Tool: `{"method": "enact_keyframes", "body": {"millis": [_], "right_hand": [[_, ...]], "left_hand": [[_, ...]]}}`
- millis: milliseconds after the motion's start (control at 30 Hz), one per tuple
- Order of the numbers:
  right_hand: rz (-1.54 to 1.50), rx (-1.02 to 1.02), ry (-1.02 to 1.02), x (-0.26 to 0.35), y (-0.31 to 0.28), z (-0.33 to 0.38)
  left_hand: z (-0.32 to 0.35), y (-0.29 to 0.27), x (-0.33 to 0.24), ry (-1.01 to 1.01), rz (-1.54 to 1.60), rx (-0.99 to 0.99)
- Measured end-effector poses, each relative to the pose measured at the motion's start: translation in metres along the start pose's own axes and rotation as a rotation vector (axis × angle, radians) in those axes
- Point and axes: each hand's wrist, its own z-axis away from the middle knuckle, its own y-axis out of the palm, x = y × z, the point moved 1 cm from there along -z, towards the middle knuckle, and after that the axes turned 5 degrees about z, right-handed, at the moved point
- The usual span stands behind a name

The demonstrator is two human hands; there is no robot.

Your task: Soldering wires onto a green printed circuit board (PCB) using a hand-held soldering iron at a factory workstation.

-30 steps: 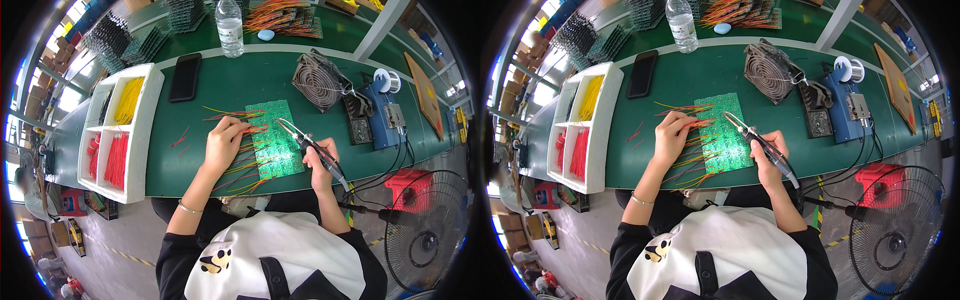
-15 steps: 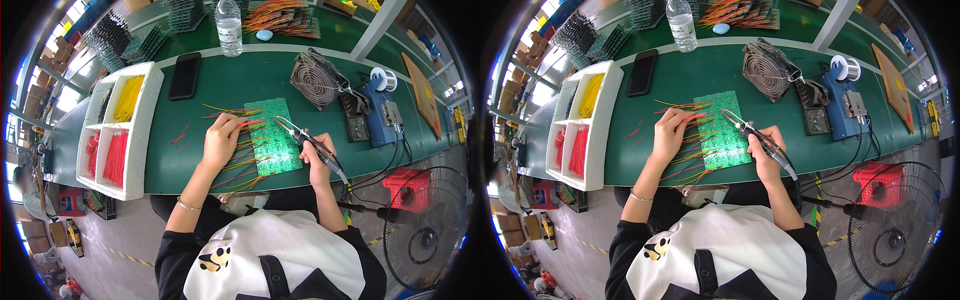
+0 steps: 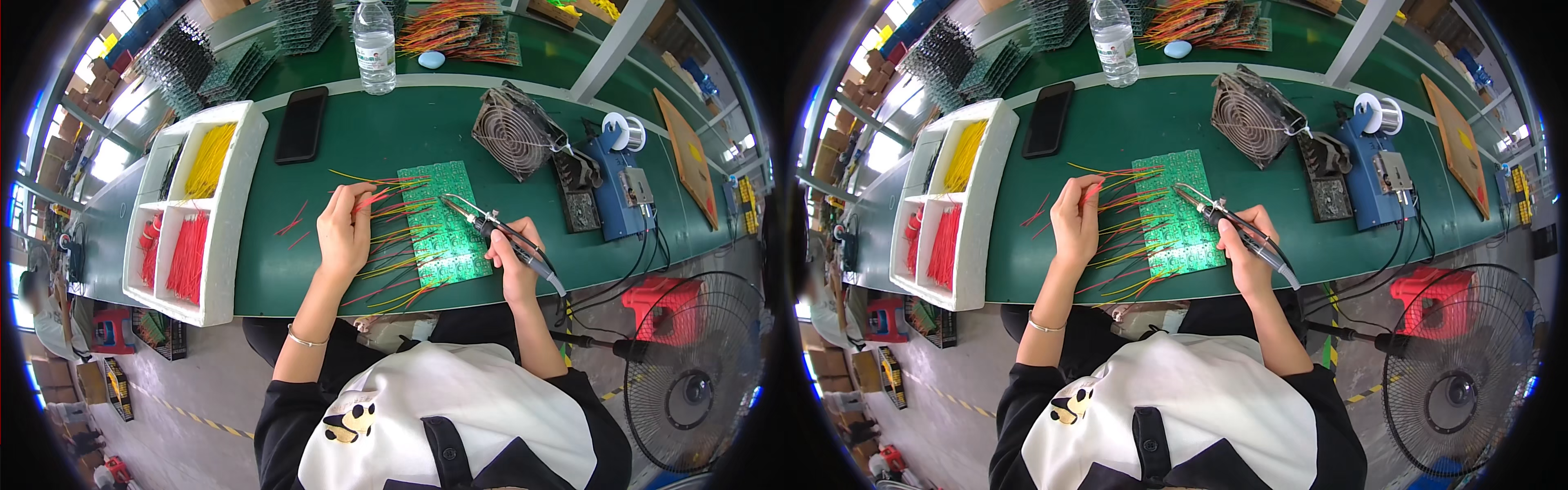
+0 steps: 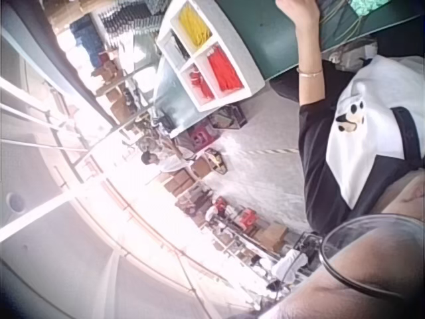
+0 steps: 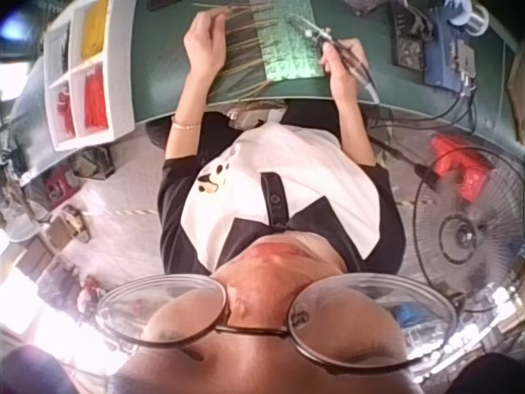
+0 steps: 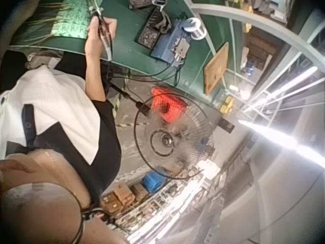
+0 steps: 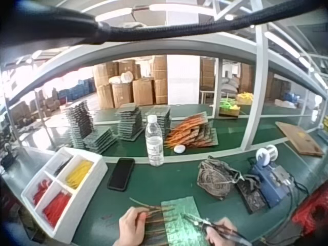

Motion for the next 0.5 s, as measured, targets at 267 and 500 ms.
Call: {"method": "enact_keyframes", "body": {"millis": [267, 500], "right_hand": [[-0.006, 0.017, 0.023, 0.0023, -0.0004, 0.0003], [-0.097, -0.118, -0.025, 0.0002, -0.0067, 0.0025]], "left_hand": [[0.0037, 0.0023, 0.0079, -0.032, 0.054, -0.02], [0.0063, -0.0012, 0.0037, -0.054, 0.1, 0.016]]}}
